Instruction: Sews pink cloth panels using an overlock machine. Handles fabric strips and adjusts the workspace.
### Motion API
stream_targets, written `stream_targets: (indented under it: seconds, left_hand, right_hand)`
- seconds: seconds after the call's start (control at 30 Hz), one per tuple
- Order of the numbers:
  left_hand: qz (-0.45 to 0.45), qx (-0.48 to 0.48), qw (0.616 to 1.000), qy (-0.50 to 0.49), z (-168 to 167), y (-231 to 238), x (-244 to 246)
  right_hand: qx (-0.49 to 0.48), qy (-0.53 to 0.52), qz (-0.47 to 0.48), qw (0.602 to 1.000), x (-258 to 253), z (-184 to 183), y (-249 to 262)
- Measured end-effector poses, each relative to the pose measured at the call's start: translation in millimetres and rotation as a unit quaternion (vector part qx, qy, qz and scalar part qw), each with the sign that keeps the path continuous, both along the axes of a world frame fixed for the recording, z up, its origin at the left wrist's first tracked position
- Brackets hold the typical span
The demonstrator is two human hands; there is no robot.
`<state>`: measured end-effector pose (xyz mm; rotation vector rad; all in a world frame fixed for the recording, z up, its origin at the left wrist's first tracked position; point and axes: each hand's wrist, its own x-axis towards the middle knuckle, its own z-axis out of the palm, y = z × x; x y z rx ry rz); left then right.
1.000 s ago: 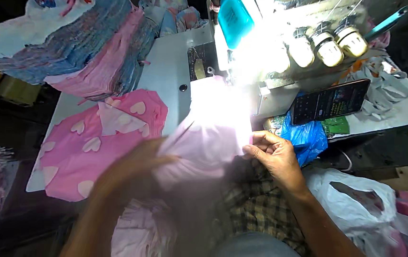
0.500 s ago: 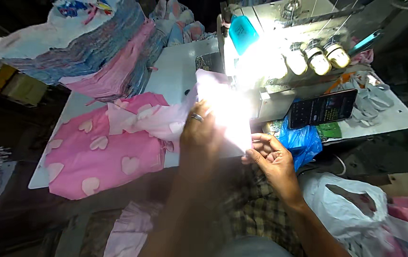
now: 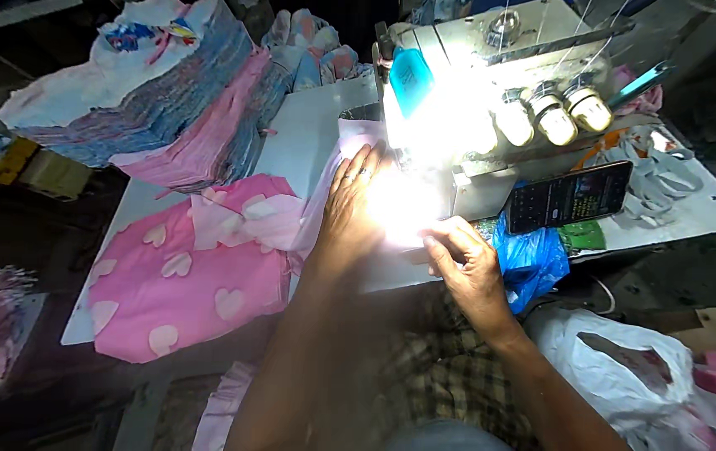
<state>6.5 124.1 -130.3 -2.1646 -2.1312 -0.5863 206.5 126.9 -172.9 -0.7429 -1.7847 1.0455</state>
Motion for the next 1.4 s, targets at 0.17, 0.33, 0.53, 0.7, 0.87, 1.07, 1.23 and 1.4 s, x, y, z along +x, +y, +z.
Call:
stream_targets:
  seconds: [0.17, 0.33, 0.53, 0.7, 0.87, 1.07, 1.23, 1.4]
  left_hand:
    - [-0.013, 0.076, 0.995, -0.063, 0.7, -37.4, 7.2]
    - [-0.045, 0.152, 0.958, -0.238, 4.4, -105.3, 7.4]
    - [-0.039, 0.038, 0.895, -0.443, -47.7, -153.8, 33.4]
    - [-0.058, -0.033, 0.880, -0.470, -84.2, -155.4, 69.2]
    - [-0.104, -0.076, 0.895, -0.427, -95.4, -157.9, 85.6]
    - [-0.096, -0.103, 0.888, -0.437, -99.5, -156.8, 89.1]
    - [-0.087, -0.164, 0.842, -0.506, -116.9, -138.8, 104.8]
    - [-0.113, -0.224, 0.797, -0.549, -130.3, -120.2, 129.5]
  right_hand:
    - [0.034, -0.039, -0.006, 0.999, 23.6, -6.2, -5.7]
    - [0.015, -0.111, -0.066, 0.992, 94.0, -12.0, 3.0]
    - [0.079, -0.337, -0.096, 0.933, 135.1, -27.1, 3.2]
    - [0.125, -0.502, -0.090, 0.851, 113.5, -40.7, -2.2]
    - [0.125, -0.559, -0.097, 0.814, 105.3, -42.3, -2.7]
    - [0.099, -0.537, -0.080, 0.834, 111.0, -45.3, -2.9]
    - [0.116, -0.499, -0.099, 0.853, 115.6, -43.9, -9.0]
    - [0.093, -0.576, -0.108, 0.805, 109.7, -28.2, -10.5]
